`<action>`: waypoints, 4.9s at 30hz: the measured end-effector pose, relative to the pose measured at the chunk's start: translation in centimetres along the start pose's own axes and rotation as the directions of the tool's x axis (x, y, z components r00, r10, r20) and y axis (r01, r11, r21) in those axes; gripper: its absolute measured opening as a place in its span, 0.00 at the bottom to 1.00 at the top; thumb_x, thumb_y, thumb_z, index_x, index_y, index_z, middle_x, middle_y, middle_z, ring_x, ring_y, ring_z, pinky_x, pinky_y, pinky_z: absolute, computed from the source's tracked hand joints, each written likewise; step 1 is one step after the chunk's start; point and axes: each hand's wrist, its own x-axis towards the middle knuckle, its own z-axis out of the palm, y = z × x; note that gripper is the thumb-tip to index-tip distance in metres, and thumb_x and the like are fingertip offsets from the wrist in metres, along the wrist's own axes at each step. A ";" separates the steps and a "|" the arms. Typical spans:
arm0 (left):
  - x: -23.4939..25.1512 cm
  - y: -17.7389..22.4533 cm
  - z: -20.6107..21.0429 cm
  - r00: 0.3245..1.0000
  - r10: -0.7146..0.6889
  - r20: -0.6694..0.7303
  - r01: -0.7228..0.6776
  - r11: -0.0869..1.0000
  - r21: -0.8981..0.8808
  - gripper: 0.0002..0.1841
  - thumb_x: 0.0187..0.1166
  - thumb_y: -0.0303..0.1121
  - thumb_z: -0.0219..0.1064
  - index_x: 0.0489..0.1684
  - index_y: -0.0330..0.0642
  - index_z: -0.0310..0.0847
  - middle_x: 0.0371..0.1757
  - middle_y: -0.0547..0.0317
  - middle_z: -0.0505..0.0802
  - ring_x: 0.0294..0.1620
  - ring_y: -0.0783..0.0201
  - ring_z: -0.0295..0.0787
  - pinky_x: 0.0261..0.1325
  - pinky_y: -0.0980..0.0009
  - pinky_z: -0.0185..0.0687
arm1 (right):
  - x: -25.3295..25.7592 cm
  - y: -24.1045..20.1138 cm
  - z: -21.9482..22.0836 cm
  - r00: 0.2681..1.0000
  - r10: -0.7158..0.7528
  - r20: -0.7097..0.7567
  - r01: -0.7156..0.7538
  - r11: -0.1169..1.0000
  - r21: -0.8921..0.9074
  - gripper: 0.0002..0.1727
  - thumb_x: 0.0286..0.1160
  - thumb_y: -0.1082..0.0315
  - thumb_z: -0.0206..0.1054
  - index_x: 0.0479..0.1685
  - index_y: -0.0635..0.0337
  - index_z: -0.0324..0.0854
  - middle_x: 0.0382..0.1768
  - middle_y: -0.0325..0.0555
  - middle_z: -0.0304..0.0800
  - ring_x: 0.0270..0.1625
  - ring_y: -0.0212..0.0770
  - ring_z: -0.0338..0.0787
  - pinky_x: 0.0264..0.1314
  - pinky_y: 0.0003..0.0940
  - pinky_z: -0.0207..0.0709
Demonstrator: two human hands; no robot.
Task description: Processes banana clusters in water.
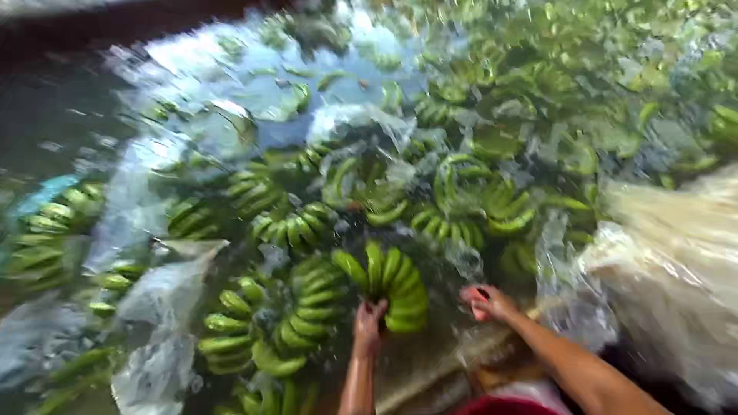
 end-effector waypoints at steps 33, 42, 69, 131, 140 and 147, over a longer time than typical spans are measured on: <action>1.1 -6.5 9.5 0.895 -0.428 -0.127 0.216 0.663 -0.716 0.27 0.91 0.47 0.48 0.85 0.44 0.59 0.77 0.41 0.77 0.74 0.43 0.78 0.70 0.39 0.80 | 3.1 -18.3 -2.5 0.914 -0.296 -0.279 0.224 0.938 -0.264 0.22 0.92 0.56 0.51 0.64 0.60 0.84 0.52 0.59 0.93 0.55 0.61 0.93 0.54 0.64 0.82; -1.3 -2.0 9.3 0.802 -0.593 -0.064 0.330 0.530 -0.781 0.31 0.87 0.52 0.50 0.86 0.49 0.56 0.81 0.42 0.74 0.77 0.38 0.75 0.67 0.32 0.78 | 2.8 -20.1 -2.4 0.906 -0.361 -0.220 0.260 0.887 -0.382 0.20 0.92 0.56 0.52 0.58 0.60 0.85 0.50 0.58 0.93 0.52 0.61 0.94 0.47 0.64 0.82; -2.1 -0.7 11.9 0.838 -0.539 -0.080 0.338 0.629 -0.700 0.30 0.88 0.52 0.49 0.86 0.49 0.59 0.81 0.42 0.75 0.76 0.39 0.77 0.66 0.33 0.80 | 1.2 -16.7 -2.5 0.969 -0.224 -0.104 0.223 0.974 -0.022 0.22 0.95 0.58 0.47 0.62 0.66 0.79 0.39 0.61 0.90 0.43 0.59 0.92 0.48 0.62 0.83; 20.0 2.8 7.7 0.981 -0.017 -0.195 -0.025 0.977 -0.213 0.37 0.80 0.40 0.71 0.89 0.46 0.58 0.74 0.43 0.83 0.69 0.49 0.85 0.67 0.47 0.86 | 10.0 -17.4 -11.5 0.955 -0.240 -0.176 0.295 0.839 0.458 0.22 0.86 0.58 0.64 0.72 0.59 0.79 0.50 0.45 0.93 0.22 0.28 0.77 0.25 0.28 0.74; 2.7 -6.6 3.7 0.934 -0.226 -0.276 0.200 0.973 -0.118 0.29 0.90 0.41 0.59 0.85 0.37 0.60 0.69 0.40 0.84 0.62 0.53 0.88 0.62 0.52 0.88 | 12.1 -22.0 -0.4 1.000 0.004 0.011 -0.010 0.802 0.597 0.36 0.73 0.49 0.77 0.77 0.61 0.77 0.63 0.66 0.87 0.63 0.61 0.88 0.68 0.63 0.80; 7.2 -10.7 0.7 0.881 -0.050 -0.470 0.247 0.896 0.369 0.38 0.73 0.43 0.79 0.74 0.22 0.71 0.70 0.27 0.83 0.74 0.37 0.79 0.78 0.41 0.71 | 8.8 -18.1 -2.9 0.891 0.315 -0.327 0.115 0.540 0.834 0.16 0.83 0.64 0.67 0.54 0.72 0.82 0.44 0.59 0.89 0.47 0.49 0.89 0.55 0.49 0.83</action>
